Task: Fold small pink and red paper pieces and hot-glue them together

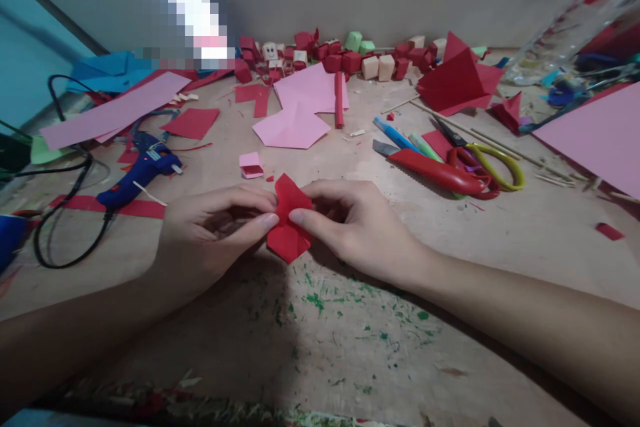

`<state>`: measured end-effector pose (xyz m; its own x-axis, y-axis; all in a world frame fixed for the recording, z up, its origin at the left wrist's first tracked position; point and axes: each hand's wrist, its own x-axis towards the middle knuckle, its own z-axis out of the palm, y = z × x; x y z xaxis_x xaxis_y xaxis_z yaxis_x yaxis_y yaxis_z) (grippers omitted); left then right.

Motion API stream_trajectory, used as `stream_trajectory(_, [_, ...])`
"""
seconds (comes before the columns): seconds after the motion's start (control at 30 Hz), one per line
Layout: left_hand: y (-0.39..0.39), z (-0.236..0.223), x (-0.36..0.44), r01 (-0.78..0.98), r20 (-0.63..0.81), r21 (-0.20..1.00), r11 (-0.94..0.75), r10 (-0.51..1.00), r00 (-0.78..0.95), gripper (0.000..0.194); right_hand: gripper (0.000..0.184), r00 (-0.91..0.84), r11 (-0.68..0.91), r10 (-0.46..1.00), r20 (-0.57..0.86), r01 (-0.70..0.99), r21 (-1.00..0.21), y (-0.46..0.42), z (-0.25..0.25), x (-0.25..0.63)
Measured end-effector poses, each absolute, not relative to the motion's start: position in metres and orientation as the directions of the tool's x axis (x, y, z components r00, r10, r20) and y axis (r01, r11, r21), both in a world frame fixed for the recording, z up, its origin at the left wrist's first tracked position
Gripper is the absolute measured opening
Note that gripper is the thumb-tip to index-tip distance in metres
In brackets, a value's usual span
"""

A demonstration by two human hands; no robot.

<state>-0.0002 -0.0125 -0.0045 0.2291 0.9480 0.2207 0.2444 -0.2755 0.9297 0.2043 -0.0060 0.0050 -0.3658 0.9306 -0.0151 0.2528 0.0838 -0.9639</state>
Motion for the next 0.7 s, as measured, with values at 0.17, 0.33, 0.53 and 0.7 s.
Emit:
stream_trajectory(0.17, [-0.0139, -0.0046, 0.0017, 0.182, 0.066, 0.978, -0.106, 0.975, 0.211, 0.005, 0.016, -0.348, 0.029, 0.936, -0.058, 0.239, -0.971, -0.0054, 0.005, 0.2038])
stream_trajectory(0.33, [-0.0127, -0.003, 0.0025, 0.155, -0.019, 0.988, -0.018, 0.972, 0.234, 0.008, 0.015, -0.361, 0.072, 0.932, -0.023, 0.246, -0.967, -0.0051, 0.0042, 0.203])
stream_trajectory(0.53, [-0.0085, -0.0025, 0.0009, 0.183, -0.01, 0.983, -0.022, 0.985, 0.172, 0.009, 0.011, -0.302, 0.005, 0.951, -0.064, 0.222, -0.975, -0.0036, 0.0068, 0.202])
stream_trajectory(0.7, [-0.0052, -0.0041, 0.0006, 0.175, -0.029, 0.985, -0.002, 0.984, 0.174, 0.012, 0.012, -0.312, 0.007, 0.949, -0.056, 0.195, -0.981, -0.0034, 0.0083, 0.2026])
